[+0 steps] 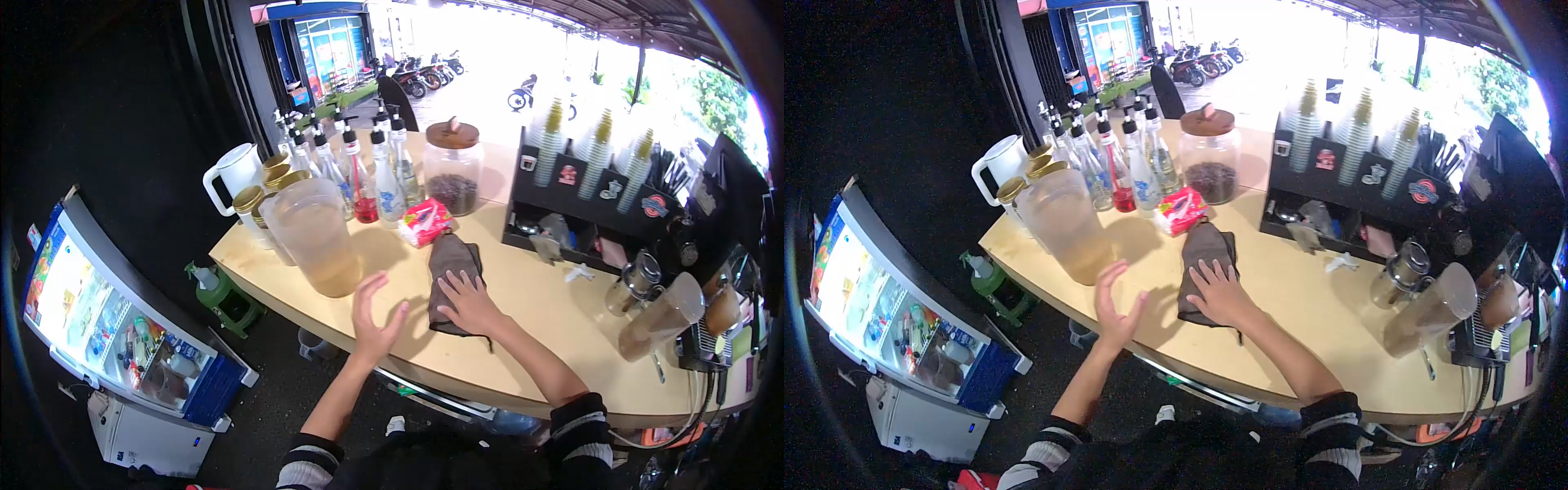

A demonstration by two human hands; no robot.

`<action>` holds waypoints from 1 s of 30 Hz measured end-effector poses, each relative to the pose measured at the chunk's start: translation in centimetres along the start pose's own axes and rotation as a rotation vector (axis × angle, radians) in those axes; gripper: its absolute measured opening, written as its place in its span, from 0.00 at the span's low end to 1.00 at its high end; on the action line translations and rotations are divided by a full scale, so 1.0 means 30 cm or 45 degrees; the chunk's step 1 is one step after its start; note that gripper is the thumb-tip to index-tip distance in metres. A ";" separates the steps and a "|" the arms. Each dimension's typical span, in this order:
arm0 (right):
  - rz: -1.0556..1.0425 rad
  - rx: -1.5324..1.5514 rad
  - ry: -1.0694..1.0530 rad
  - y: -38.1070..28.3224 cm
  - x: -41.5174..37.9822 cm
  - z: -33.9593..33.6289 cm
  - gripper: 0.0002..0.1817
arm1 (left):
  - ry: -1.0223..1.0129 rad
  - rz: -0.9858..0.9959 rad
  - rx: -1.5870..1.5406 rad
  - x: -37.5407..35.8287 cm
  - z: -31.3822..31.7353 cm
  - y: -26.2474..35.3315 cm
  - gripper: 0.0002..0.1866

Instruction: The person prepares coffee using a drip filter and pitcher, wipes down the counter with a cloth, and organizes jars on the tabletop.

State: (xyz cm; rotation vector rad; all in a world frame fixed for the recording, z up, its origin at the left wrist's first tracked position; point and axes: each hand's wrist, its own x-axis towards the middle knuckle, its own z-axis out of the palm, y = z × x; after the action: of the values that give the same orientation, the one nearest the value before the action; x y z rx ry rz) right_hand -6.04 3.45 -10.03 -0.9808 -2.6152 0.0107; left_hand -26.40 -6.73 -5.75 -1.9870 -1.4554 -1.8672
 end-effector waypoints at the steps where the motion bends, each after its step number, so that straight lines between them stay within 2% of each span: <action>1: 0.025 -0.130 -0.037 -0.027 0.040 0.026 0.33 | 0.000 -0.003 -0.003 0.015 -0.045 -0.047 0.26; 2: -0.034 -0.241 0.078 -0.036 0.073 0.040 0.31 | 0.114 0.020 0.032 0.028 -0.089 -0.094 0.27; 3: -0.032 -0.247 0.071 -0.059 0.129 -0.007 0.31 | 0.229 0.041 0.066 0.038 -0.129 -0.138 0.28; 5: 0.272 -0.025 -0.329 -0.098 0.254 -0.101 0.27 | 0.434 0.126 0.089 0.075 -0.205 -0.253 0.29; 6: 0.205 0.045 0.094 -0.065 0.292 -0.041 0.23 | 0.430 0.126 0.081 0.113 -0.241 -0.290 0.29; 7: 0.218 0.153 0.267 -0.060 0.342 -0.027 0.22 | 0.539 0.079 0.010 0.165 -0.276 -0.322 0.28; 8: 0.294 0.183 0.302 -0.062 0.388 -0.011 0.22 | 0.644 0.032 -0.061 0.215 -0.309 -0.355 0.28; 9: 0.369 0.211 0.338 -0.060 0.425 0.009 0.23 | 0.639 0.038 -0.071 0.255 -0.337 -0.390 0.28; 10: 0.379 0.207 0.345 -0.057 0.453 0.035 0.23 | 0.520 -0.094 -0.119 0.292 -0.362 -0.423 0.27; 12: 0.540 0.168 0.323 -0.048 0.498 0.086 0.16 | 0.324 -0.276 -0.242 0.350 -0.391 -0.485 0.26; 16: 0.575 0.084 0.278 -0.006 0.532 0.146 0.11 | 0.238 -0.324 -0.220 0.411 -0.432 -0.599 0.26; 18: 0.535 0.115 0.358 -0.008 0.526 0.132 0.06 | 0.115 -0.383 -0.203 0.441 -0.457 -0.629 0.23; 19: 0.540 0.106 0.360 -0.010 0.521 0.118 0.06 | 0.113 -0.381 -0.213 0.444 -0.458 -0.615 0.23; 21: 0.452 0.207 0.475 -0.021 0.504 0.079 0.04 | 0.198 -0.648 -0.473 0.446 -0.470 -0.572 0.17; 22: 0.460 0.202 0.480 -0.032 0.490 0.056 0.04 | 0.052 -0.500 -0.638 0.448 -0.484 -0.599 0.14; 23: 0.419 0.249 0.510 -0.041 0.471 0.033 0.04 | 0.043 -0.495 -0.647 0.443 -0.485 -0.593 0.14; 25: 0.401 0.285 0.553 -0.059 0.417 -0.019 0.04 | 0.197 -0.625 -0.718 0.423 -0.476 -0.562 0.14; 28: 0.343 0.406 0.678 -0.080 0.291 -0.086 0.06 | 0.232 -0.637 -0.761 0.384 -0.488 -0.536 0.13; 30: 0.402 0.470 0.687 -0.091 0.184 -0.121 0.06 | 0.242 -0.680 -0.757 0.376 -0.476 -0.478 0.13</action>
State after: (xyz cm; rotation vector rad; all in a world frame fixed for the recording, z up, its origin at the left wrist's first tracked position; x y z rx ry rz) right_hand -10.46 4.49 -4.54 -1.0681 -1.8700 0.2592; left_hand -48.20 -0.87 -0.55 -1.6111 -1.6230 -2.9087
